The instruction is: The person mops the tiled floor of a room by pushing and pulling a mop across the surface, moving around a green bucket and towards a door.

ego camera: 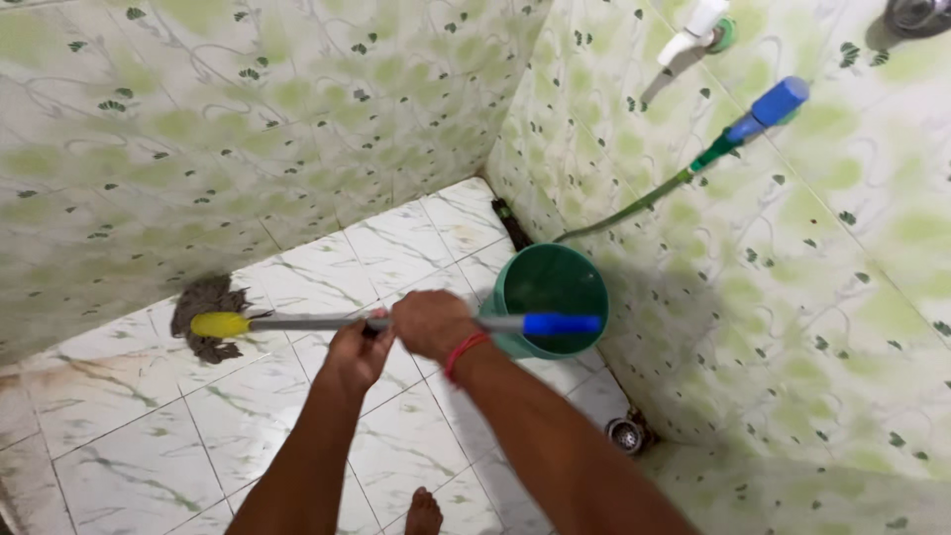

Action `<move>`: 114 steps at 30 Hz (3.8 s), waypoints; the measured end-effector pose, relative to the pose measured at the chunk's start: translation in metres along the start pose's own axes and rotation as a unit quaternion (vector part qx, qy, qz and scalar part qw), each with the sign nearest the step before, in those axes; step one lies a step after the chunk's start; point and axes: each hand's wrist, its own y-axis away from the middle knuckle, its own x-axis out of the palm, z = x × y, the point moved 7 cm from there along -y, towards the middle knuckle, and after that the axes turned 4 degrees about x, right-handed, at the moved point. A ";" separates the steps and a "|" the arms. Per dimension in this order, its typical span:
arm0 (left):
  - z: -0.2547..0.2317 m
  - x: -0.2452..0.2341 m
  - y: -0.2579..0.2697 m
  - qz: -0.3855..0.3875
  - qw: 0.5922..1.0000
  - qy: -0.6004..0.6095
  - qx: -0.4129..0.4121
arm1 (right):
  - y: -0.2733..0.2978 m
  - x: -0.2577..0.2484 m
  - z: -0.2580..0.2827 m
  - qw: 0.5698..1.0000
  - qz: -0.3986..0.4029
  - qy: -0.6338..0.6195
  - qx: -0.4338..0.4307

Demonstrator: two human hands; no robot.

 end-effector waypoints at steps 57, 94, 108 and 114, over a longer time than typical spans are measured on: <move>-0.106 0.015 0.153 -0.019 0.974 0.208 0.087 | 0.091 -0.043 0.117 0.662 0.363 -0.651 0.072; -0.168 -0.045 0.294 -0.146 0.986 0.050 0.055 | 0.086 0.078 0.267 0.100 0.278 -0.916 0.270; -0.141 0.071 0.374 -0.249 0.924 0.257 0.134 | -0.015 0.119 0.251 0.484 0.419 -0.760 0.116; -0.106 0.071 0.347 -0.038 0.874 0.457 0.158 | -0.007 0.127 0.231 0.415 0.455 -0.782 0.096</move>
